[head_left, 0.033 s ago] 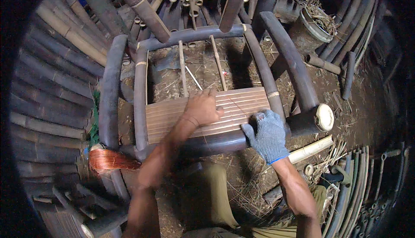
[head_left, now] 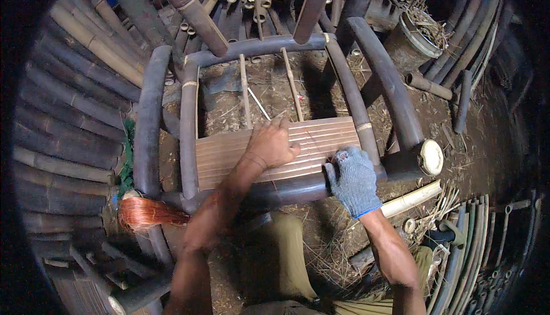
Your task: The person is constructing the seat of a bamboo chair, splitting thin bamboo strips with a machete and weaving them onto the chair frame.
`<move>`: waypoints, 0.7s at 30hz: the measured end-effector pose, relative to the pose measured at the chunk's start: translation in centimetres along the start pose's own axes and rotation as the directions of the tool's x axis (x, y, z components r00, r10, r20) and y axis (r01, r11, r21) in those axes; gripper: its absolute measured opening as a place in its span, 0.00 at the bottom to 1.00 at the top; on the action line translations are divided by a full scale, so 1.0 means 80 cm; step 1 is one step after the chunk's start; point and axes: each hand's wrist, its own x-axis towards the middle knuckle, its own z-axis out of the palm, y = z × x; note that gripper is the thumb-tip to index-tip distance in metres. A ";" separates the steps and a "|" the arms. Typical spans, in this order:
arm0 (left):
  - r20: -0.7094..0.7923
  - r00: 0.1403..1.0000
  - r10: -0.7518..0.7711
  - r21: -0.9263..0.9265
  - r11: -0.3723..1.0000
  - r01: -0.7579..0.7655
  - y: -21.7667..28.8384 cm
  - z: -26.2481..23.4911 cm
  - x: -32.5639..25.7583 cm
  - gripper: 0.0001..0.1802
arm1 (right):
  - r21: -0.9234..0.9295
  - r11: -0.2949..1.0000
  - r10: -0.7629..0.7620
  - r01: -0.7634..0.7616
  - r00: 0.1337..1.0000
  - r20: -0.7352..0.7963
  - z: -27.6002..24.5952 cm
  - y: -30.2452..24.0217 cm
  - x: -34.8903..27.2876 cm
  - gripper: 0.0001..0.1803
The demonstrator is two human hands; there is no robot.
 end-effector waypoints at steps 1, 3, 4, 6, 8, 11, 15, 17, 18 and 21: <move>0.094 0.995 -0.013 -0.004 1.000 0.013 0.009 -0.010 0.003 0.43 | 0.108 0.994 0.031 -0.034 0.999 0.024 -0.003 -0.003 -0.001 0.19; 0.178 0.984 -0.025 0.057 0.998 0.015 0.013 -0.026 0.003 0.48 | 0.320 0.943 0.070 -0.090 0.995 0.073 -0.022 -0.015 0.001 0.17; 0.206 0.976 -0.074 0.018 0.997 0.072 0.013 -0.029 0.006 0.47 | 0.401 0.915 -0.001 -0.040 0.995 0.100 -0.045 -0.019 0.006 0.16; 0.279 0.944 -0.174 -0.053 0.979 0.196 0.027 -0.054 0.007 0.47 | 0.564 0.825 -0.149 0.042 0.978 0.145 -0.124 -0.040 0.019 0.14; 0.173 0.953 -0.247 -0.107 0.957 0.268 0.007 -0.039 0.017 0.41 | 0.617 0.781 -0.149 0.090 0.988 0.044 -0.173 -0.054 0.034 0.11; 0.101 0.963 -0.250 -0.204 0.942 0.266 -0.006 -0.025 0.040 0.31 | 0.310 0.946 0.005 0.090 0.956 -0.293 -0.208 -0.044 0.086 0.10; 0.195 0.976 -0.099 -0.444 0.878 0.178 -0.048 0.018 0.097 0.20 | -0.289 0.956 -0.077 -0.044 0.915 -0.395 -0.114 0.030 0.181 0.07; 0.197 0.970 -0.140 -0.486 0.846 0.221 -0.080 0.046 0.106 0.20 | -0.447 0.895 -0.029 -0.015 0.995 -0.091 -0.029 0.007 0.211 0.07; 0.202 0.967 -0.153 -0.510 0.827 0.237 -0.092 0.058 0.111 0.21 | -0.491 0.868 -0.077 0.073 0.997 0.012 0.015 -0.003 0.214 0.07; 0.015 1.000 0.021 -0.809 0.588 0.000 -0.039 0.047 0.103 0.20 | -0.133 0.957 -0.193 0.256 0.910 0.368 0.130 0.065 0.208 0.09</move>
